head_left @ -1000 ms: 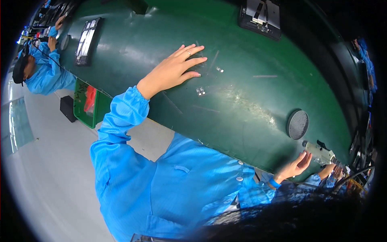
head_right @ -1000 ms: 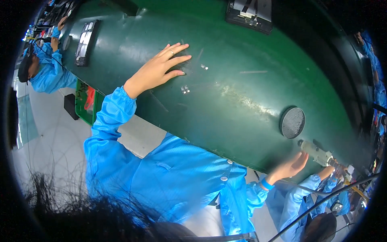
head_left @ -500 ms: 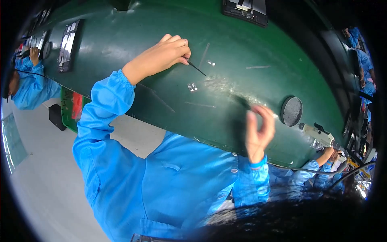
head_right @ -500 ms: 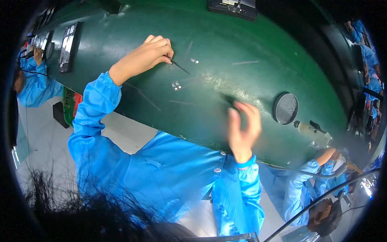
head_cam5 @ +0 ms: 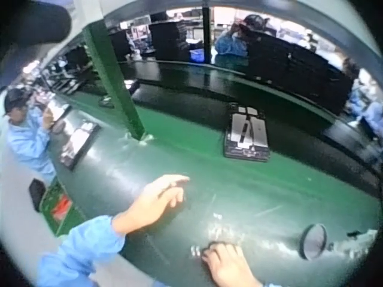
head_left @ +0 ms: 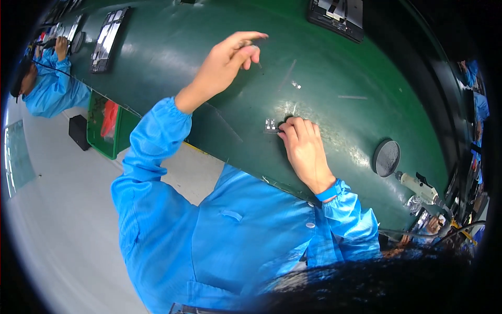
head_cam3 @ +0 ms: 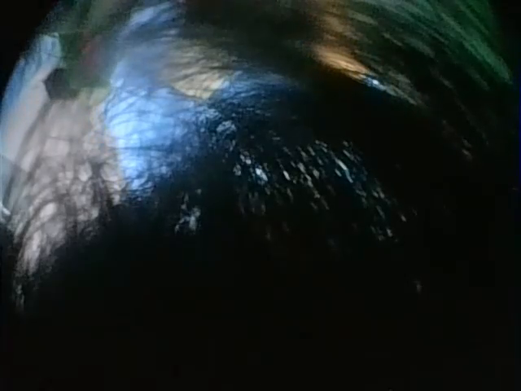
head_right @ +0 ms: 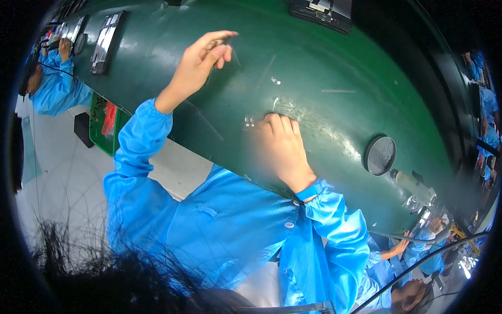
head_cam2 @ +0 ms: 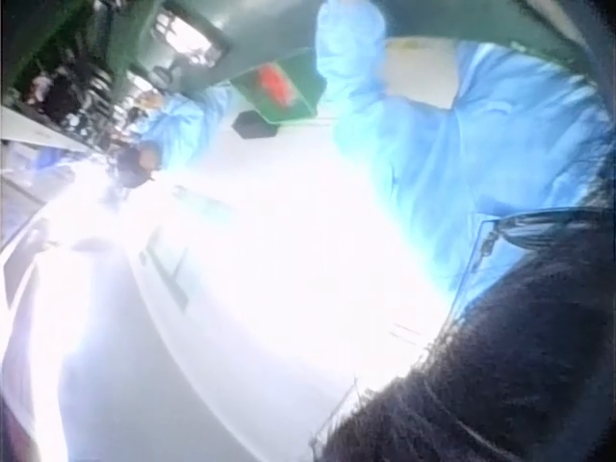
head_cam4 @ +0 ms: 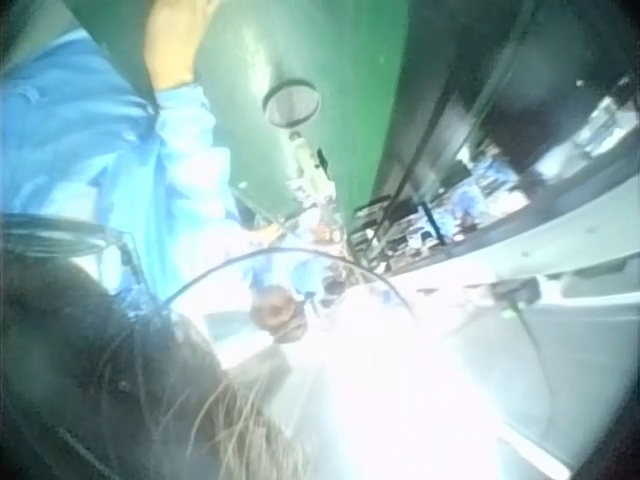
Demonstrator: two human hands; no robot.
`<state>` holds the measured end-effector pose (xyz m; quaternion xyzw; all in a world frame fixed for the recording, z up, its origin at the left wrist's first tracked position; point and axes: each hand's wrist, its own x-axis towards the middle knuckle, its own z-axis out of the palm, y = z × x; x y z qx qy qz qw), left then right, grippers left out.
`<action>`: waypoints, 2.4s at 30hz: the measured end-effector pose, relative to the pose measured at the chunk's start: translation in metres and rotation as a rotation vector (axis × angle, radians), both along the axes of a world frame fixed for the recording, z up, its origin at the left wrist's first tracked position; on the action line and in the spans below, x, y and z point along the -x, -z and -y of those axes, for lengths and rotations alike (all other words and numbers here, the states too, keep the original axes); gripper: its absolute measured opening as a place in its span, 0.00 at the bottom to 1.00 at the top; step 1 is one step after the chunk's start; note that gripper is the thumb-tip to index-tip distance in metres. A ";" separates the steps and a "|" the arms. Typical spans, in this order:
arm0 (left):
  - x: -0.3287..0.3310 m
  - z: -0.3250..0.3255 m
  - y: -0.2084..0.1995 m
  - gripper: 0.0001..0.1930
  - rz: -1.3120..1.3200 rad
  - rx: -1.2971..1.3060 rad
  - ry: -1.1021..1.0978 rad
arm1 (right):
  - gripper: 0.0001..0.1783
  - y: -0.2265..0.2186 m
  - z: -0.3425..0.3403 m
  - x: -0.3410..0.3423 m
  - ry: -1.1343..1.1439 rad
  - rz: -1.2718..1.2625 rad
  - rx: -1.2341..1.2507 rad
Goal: The person assembles internal components and a battery into a tablet device, then secures the parts with screws using an electric screwdriver.
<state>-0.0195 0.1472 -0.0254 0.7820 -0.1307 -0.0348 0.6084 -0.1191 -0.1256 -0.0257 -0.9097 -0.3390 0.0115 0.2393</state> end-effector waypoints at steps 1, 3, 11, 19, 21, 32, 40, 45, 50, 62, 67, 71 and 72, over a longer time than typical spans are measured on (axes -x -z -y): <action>0.005 0.001 0.000 0.14 -0.171 0.295 -0.108 | 0.16 0.000 -0.003 0.001 -0.003 0.000 -0.003; 0.015 0.005 0.003 0.17 -0.306 0.558 -0.157 | 0.12 -0.001 -0.006 0.001 -0.014 0.101 0.119; 0.043 0.024 0.012 0.14 -0.702 1.382 -0.415 | 0.08 -0.006 -0.001 -0.015 -0.022 -0.059 0.043; 0.094 0.032 0.011 0.17 -0.598 1.538 -0.406 | 0.10 -0.018 0.007 -0.012 -0.105 0.003 0.048; 0.106 0.037 0.012 0.17 -0.623 1.556 -0.398 | 0.08 -0.017 0.010 -0.006 -0.169 0.125 0.185; 0.097 0.078 -0.014 0.11 -0.127 -0.212 -0.432 | 0.11 -0.017 0.043 -0.059 0.094 0.221 0.028; 0.017 0.065 0.012 0.20 0.037 -0.140 -0.270 | 0.09 0.000 0.116 -0.069 0.281 0.121 0.048; 0.032 0.059 -0.002 0.17 -0.538 0.497 -0.193 | 0.06 0.004 0.112 -0.055 0.265 0.211 0.210; 0.058 0.068 0.017 0.13 -0.822 1.342 0.020 | 0.08 0.013 0.108 -0.035 0.293 0.221 0.138; 0.184 0.122 0.014 0.16 -0.980 1.283 -0.070 | 0.29 -0.019 0.136 0.114 0.160 -0.187 0.074; 0.206 0.126 0.027 0.14 -1.074 1.310 -0.040 | 0.26 0.012 0.167 0.161 0.094 -0.047 0.007; 0.200 0.140 0.026 0.13 -1.001 1.270 -0.021 | 0.21 0.031 0.181 0.172 -0.035 0.093 -0.090; 0.200 0.143 0.025 0.13 -1.011 1.218 0.022 | 0.21 0.032 0.181 0.172 -0.052 0.117 -0.090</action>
